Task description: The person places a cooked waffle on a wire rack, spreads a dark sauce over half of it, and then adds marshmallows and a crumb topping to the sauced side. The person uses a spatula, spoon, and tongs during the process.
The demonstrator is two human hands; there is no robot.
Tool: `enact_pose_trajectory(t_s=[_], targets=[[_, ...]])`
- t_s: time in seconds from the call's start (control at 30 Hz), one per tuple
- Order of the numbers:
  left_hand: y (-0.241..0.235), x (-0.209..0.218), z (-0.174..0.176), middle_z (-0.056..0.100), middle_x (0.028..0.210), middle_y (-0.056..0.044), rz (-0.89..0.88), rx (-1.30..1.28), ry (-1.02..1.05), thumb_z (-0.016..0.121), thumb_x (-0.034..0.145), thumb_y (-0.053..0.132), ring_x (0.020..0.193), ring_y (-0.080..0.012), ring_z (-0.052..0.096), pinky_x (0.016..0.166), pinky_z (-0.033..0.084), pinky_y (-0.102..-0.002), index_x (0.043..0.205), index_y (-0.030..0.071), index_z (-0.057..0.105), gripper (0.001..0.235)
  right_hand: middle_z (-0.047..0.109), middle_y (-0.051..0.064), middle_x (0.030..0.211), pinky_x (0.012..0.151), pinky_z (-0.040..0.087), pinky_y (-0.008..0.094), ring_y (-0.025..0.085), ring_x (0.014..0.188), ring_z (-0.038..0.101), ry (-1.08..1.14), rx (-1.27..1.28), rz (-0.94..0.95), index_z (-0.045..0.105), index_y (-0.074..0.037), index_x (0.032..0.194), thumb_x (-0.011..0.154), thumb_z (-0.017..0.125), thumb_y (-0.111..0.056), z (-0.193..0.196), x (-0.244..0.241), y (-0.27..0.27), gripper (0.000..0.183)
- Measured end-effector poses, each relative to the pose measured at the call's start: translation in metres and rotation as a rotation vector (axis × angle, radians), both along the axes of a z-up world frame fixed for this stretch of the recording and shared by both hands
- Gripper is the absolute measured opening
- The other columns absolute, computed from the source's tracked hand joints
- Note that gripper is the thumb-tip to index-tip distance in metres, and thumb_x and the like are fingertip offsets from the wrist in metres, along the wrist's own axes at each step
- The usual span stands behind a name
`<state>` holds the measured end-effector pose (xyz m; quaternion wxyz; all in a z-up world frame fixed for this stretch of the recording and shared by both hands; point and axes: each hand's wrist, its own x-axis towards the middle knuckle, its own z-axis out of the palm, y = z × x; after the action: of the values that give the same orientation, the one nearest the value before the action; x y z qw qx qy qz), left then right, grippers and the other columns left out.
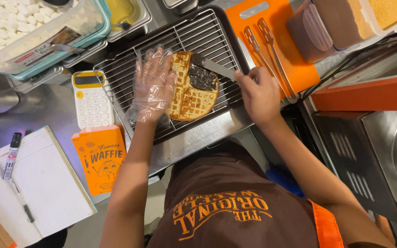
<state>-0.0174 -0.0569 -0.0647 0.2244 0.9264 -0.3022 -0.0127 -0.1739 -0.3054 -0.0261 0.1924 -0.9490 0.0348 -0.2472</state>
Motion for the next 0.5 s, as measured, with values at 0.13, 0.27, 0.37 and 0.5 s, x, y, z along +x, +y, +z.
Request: enact_pose_trajectory(t_s=[0.13,0.27,0.37,0.5], targets=[[-0.001,0.001,-0.002,0.037,0.165,-0.007,-0.005,-0.016,-0.006,0.053,0.105,0.032,0.154,-0.0271,0.031,0.128,0.013,-0.051,0.156,0.018,0.048,0.053,0.062,0.010,0.103,0.074,0.041,0.039,0.026,0.082,0.057,0.012,-0.014,-0.006,0.075,-0.011,0.122,0.098,0.077,-0.007,0.013,-0.023,-0.009,0.024],[-0.001,0.003,-0.004,0.037,0.165,-0.008,0.001,-0.025,0.026,0.053,0.104,0.031,0.153,-0.0281,0.031,0.127,0.012,-0.051,0.157,0.017,0.046,0.055,0.061,0.008,0.102,0.075,0.042,0.038,0.025,0.090,0.062,-0.024,-0.033,0.113,0.074,-0.012,0.123,0.095,0.075,-0.005,0.009,-0.028,-0.012,0.029],[0.000,0.002,-0.006,0.038,0.166,-0.006,-0.012,-0.020,-0.024,0.054,0.106,0.032,0.155,-0.0253,0.032,0.131,0.013,-0.049,0.156,0.020,0.048,0.052,0.060,0.007,0.102,0.076,0.042,0.038,0.025,0.091,0.062,-0.053,-0.056,0.091,0.074,-0.011,0.125,0.097,0.075,-0.004,-0.002,-0.011,-0.014,0.029],[-0.002,0.002,-0.003,0.037,0.166,-0.006,0.011,0.011,0.014,0.053,0.105,0.032,0.155,-0.0259,0.031,0.129,0.013,-0.050,0.156,0.020,0.047,0.052,0.060,0.008,0.097,0.071,0.041,0.038,0.026,0.084,0.060,0.008,-0.030,0.034,0.076,-0.011,0.118,0.097,0.077,-0.005,-0.008,0.004,-0.009,0.022]])
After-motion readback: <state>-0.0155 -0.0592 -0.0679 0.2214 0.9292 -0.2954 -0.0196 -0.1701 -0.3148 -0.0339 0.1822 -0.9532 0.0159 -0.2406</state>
